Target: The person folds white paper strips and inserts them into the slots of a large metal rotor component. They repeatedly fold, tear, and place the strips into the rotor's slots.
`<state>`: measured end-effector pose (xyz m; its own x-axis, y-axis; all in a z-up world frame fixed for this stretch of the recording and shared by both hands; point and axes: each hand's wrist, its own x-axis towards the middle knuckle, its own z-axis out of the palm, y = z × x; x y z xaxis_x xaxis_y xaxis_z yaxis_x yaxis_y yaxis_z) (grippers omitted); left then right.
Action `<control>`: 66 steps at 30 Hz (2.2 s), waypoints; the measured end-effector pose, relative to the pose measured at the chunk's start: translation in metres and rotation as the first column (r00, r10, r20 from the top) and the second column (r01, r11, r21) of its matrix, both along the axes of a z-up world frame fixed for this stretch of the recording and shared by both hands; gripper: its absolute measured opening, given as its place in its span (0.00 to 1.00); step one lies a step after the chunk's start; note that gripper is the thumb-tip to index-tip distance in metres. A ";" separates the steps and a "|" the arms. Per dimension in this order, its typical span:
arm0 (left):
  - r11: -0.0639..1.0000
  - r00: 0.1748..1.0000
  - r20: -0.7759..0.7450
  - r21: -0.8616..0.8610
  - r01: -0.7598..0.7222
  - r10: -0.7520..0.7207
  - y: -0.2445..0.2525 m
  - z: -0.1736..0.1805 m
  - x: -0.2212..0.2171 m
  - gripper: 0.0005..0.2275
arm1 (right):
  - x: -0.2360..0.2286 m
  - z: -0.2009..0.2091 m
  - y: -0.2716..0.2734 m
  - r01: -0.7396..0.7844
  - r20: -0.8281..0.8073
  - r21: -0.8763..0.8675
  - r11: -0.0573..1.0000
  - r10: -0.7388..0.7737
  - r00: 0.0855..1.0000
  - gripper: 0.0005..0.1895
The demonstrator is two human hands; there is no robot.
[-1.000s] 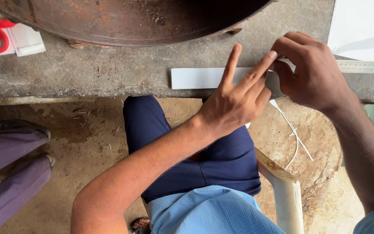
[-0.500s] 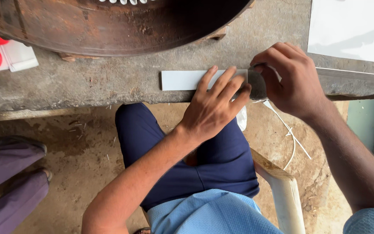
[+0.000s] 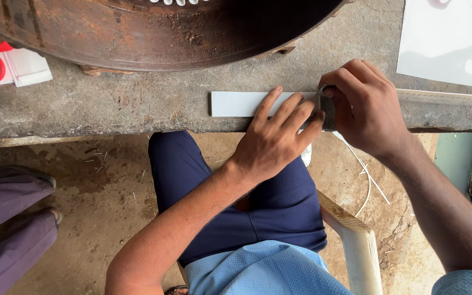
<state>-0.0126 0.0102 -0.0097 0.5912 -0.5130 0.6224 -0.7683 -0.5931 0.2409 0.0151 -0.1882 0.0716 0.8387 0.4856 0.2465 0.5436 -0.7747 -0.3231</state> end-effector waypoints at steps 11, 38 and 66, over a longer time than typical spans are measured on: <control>0.998 0.997 0.055 0.003 -0.063 0.063 0.009 0.003 -0.002 0.08 | -0.008 -0.014 -0.004 0.007 0.007 -0.050 0.999 -0.007 1.000 0.18; 0.997 0.982 0.172 -0.023 -0.068 0.071 0.008 -0.020 0.004 0.07 | -0.015 -0.016 -0.012 -0.045 0.046 -0.063 0.997 0.048 0.998 0.10; 0.991 0.995 0.061 -0.108 -0.075 0.082 0.008 0.016 -0.015 0.12 | 0.007 0.009 0.004 0.002 0.001 0.130 0.992 -0.002 1.000 0.08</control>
<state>-0.0272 0.0183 0.0064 0.5836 -0.3965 0.7087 -0.7364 -0.6261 0.2561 0.0217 -0.1842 0.0811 0.8392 0.4478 0.3087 0.5427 -0.7273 -0.4202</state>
